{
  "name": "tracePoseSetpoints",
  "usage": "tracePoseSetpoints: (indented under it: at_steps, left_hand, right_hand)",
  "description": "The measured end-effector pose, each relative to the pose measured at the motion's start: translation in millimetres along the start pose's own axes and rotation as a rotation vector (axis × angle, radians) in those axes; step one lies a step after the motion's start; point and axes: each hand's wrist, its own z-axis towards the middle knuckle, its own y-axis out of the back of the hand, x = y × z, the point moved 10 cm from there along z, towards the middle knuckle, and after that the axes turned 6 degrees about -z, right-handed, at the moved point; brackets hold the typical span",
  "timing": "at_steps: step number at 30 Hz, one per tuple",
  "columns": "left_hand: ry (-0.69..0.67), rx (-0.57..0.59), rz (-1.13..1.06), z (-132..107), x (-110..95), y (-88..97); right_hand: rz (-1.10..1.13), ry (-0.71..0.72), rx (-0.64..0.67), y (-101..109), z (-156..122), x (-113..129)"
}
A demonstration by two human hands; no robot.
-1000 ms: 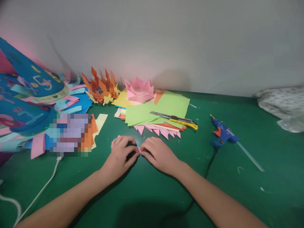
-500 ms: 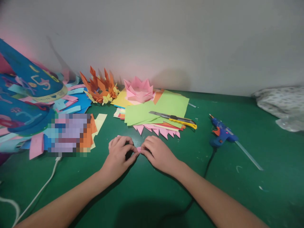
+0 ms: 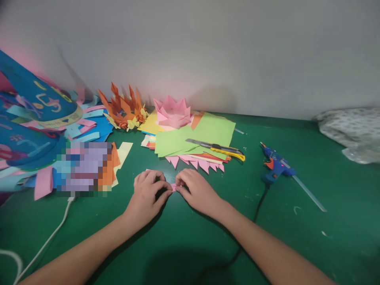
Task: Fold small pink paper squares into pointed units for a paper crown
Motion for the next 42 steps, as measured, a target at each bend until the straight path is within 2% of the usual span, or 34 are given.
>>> tracePoseSetpoints:
  at_steps: [6, 12, 16, 23, 26, 30, 33, 36, 42]
  left_hand:
    - [-0.009, 0.010, -0.001, -2, 0, -0.7]
    - [-0.117, -0.015, 0.088, -3, -13, 4.3]
    - [-0.163, 0.004, 0.114, -4, -16, 1.3]
    - [-0.138, -0.003, 0.110, 1, -7, 2.3]
    - [-0.103, -0.019, 0.087, 1, -3, 4.5]
    - [-0.091, 0.016, 0.052, 0, -3, 0.8]
    - [-0.073, 0.033, -0.051, 2, -2, -1.4]
    - [-0.019, 0.031, -0.263, 4, 2, -1.7]
    - [0.271, 0.072, -0.619, 0, 21, -11.4]
  right_hand:
    - [0.066, 0.010, 0.000, 3, 0, 2]
    - [0.037, 0.055, -0.018, 2, -2, 6]
    - [0.040, 0.042, -0.017, 1, -2, 5]
    - [-0.021, -0.022, 0.018, -1, -2, 4]
    - [-0.011, -0.022, -0.019, 3, -3, 6]
    - [0.027, -0.047, -0.024, 3, -4, 4]
    - [0.108, -0.089, -0.010, 1, -4, 1]
    - [0.239, -0.140, -0.010, 0, -5, 0]
    - [0.494, -0.254, -0.001, -5, -8, -3]
